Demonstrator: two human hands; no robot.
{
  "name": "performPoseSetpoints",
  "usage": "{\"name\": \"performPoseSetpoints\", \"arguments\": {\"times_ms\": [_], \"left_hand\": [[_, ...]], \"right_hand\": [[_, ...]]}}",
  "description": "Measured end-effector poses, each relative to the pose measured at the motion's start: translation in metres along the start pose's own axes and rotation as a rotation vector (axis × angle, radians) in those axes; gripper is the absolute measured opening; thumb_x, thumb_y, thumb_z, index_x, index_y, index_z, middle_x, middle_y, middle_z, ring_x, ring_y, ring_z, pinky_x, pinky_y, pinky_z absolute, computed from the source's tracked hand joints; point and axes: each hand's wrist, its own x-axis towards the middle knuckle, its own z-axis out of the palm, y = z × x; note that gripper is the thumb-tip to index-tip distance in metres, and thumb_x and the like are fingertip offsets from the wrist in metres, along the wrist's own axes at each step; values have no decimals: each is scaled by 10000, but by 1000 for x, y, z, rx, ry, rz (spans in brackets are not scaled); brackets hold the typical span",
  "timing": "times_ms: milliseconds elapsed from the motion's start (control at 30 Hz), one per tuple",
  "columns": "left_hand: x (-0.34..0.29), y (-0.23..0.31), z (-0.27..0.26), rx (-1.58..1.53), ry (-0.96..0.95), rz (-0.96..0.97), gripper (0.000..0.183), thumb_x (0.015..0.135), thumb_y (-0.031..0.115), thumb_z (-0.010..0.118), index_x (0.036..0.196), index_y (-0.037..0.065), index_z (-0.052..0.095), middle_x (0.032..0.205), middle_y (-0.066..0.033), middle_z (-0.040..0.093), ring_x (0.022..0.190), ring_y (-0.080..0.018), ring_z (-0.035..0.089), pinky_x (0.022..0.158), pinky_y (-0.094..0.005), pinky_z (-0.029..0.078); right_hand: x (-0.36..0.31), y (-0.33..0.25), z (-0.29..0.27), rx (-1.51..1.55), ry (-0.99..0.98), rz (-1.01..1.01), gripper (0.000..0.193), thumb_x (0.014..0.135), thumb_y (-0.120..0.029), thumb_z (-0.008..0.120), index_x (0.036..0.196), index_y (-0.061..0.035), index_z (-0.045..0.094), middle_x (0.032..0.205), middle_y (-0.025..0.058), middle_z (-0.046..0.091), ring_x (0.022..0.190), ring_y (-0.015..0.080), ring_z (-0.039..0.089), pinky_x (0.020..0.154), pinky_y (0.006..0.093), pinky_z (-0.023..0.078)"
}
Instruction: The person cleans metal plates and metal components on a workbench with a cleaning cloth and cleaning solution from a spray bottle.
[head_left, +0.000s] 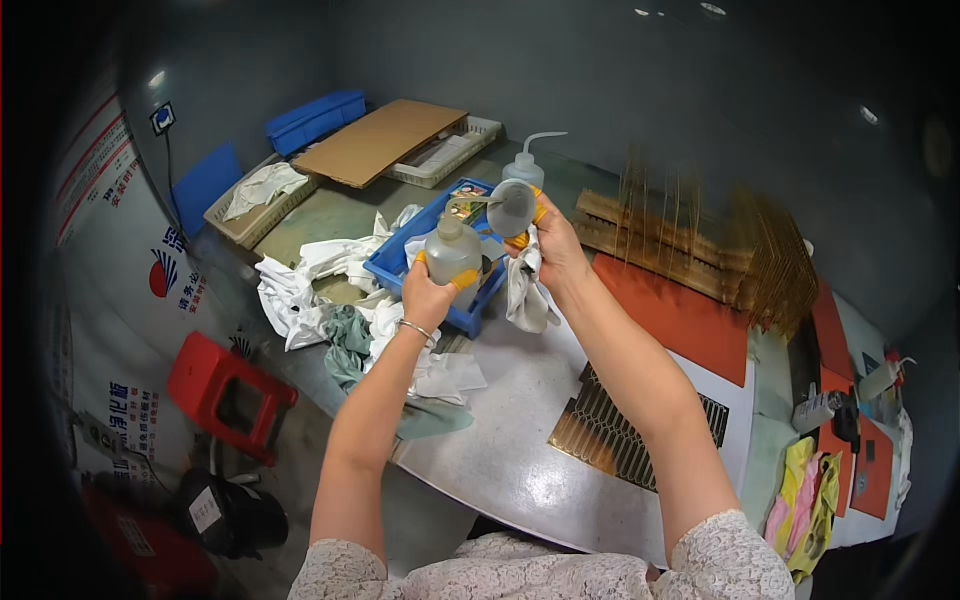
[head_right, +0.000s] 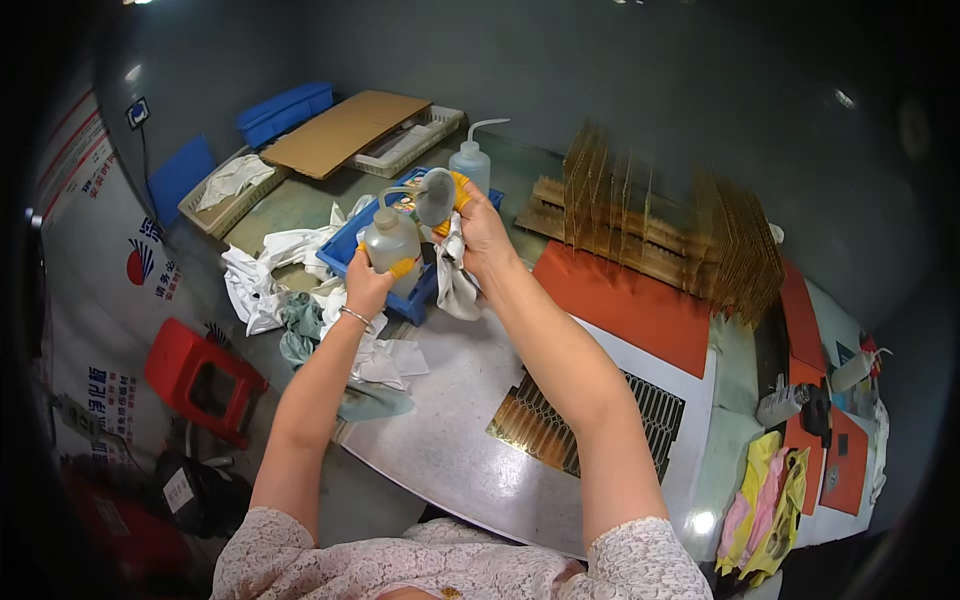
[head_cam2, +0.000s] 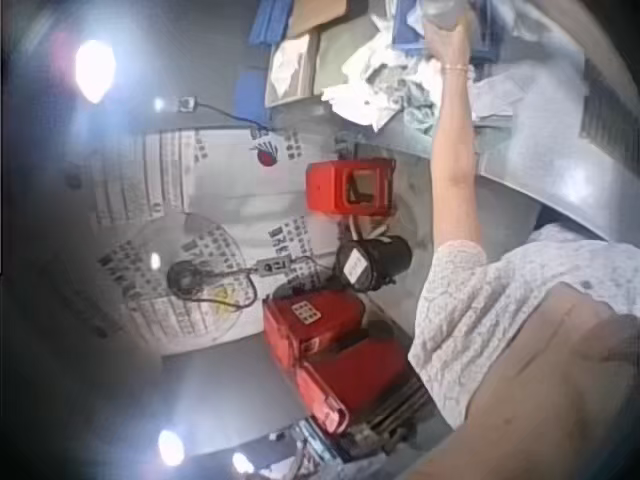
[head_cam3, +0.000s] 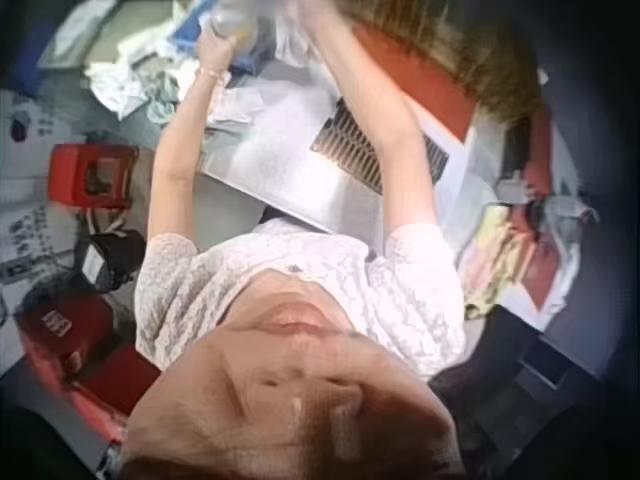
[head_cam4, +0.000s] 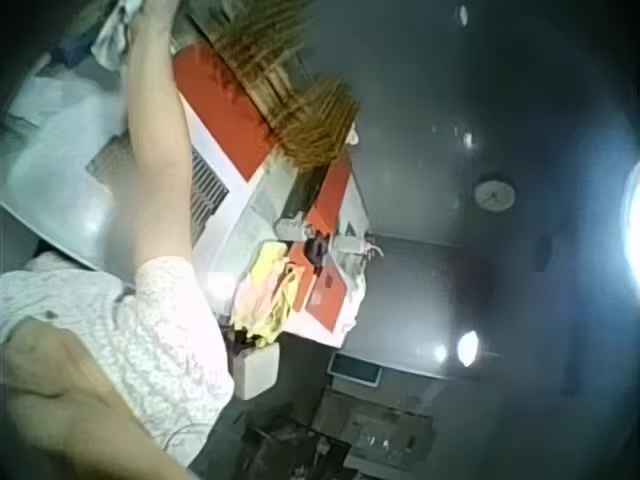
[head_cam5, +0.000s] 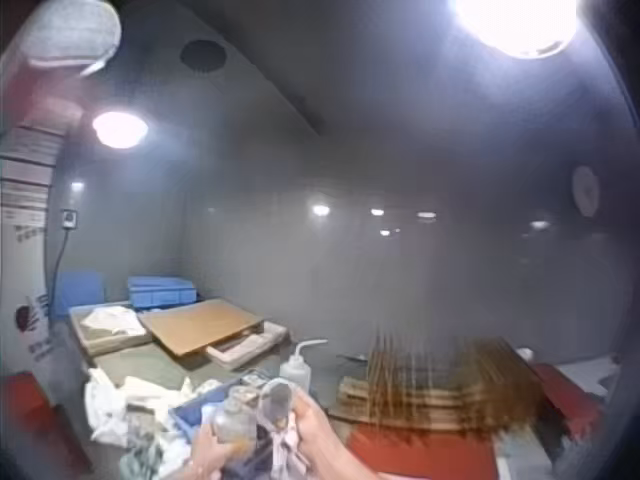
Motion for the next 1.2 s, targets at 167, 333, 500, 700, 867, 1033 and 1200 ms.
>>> {"name": "performPoseSetpoints", "arguments": {"times_ms": [167, 333, 500, 700, 867, 1033, 1200], "left_hand": [[6, -15, 6, -198, -41, 112, 455, 608, 118, 700, 1000, -12, 510, 924, -115, 597, 839, -208, 579, 731, -303, 450], [38, -83, -4, 66, -54, 179, 630, 641, 184, 727, 1148, -21, 414, 1144, -157, 472, 1032, -238, 462, 891, -334, 352], [-32, 43, 1, 134, 225, 679, 596, 780, 217, 620, 1263, 8, 340, 1243, -145, 372, 1090, -239, 406, 915, -330, 307], [-187, 222, 165, -237, -971, 903, 496, 755, 133, 599, 1208, 45, 417, 1213, -95, 404, 937, -217, 511, 811, -323, 412], [-326, 294, 290, -61, -1432, 1241, 504, 743, 107, 592, 1217, 163, 432, 1284, -56, 331, 855, -275, 538, 752, -343, 444], [-397, 307, 388, -309, -1549, 1148, 173, 740, 127, 573, 905, 77, 593, 1106, -84, 452, 902, -266, 517, 782, -336, 424], [-411, 309, 401, -222, -1441, 1166, 205, 696, 62, 560, 899, 52, 581, 1042, -89, 476, 941, -268, 503, 805, -340, 409]], "right_hand": [[-17, -7, 7, 39, 156, -15, 181, 876, -162, 421, 1026, -100, 503, 840, 63, 590, 606, 117, 572, 376, 216, 415], [-58, -29, 0, 183, -62, -79, 177, 860, -155, 389, 829, -71, 541, 726, 80, 591, 623, 191, 602, 498, 293, 491], [-224, -83, 2, 224, 177, -73, 201, 882, -129, 354, 875, -68, 545, 688, 56, 568, 540, 127, 562, 389, 274, 440], [-490, -114, -34, 238, 622, -169, 230, 895, -159, 377, 1071, -117, 519, 815, 28, 578, 640, 95, 562, 446, 225, 440], [-602, -132, -76, -372, 1324, -96, 170, 863, -155, 459, 982, -70, 545, 738, 59, 592, 582, 151, 565, 458, 260, 418], [-613, -139, -130, -2051, 1436, 287, 238, 743, -237, 578, 816, -21, 511, 661, 174, 586, 610, 332, 576, 537, 414, 446], [-612, -150, -136, -1903, 1399, 542, 194, 700, -193, 572, 782, -27, 516, 632, 160, 591, 614, 319, 603, 556, 414, 471]]}}
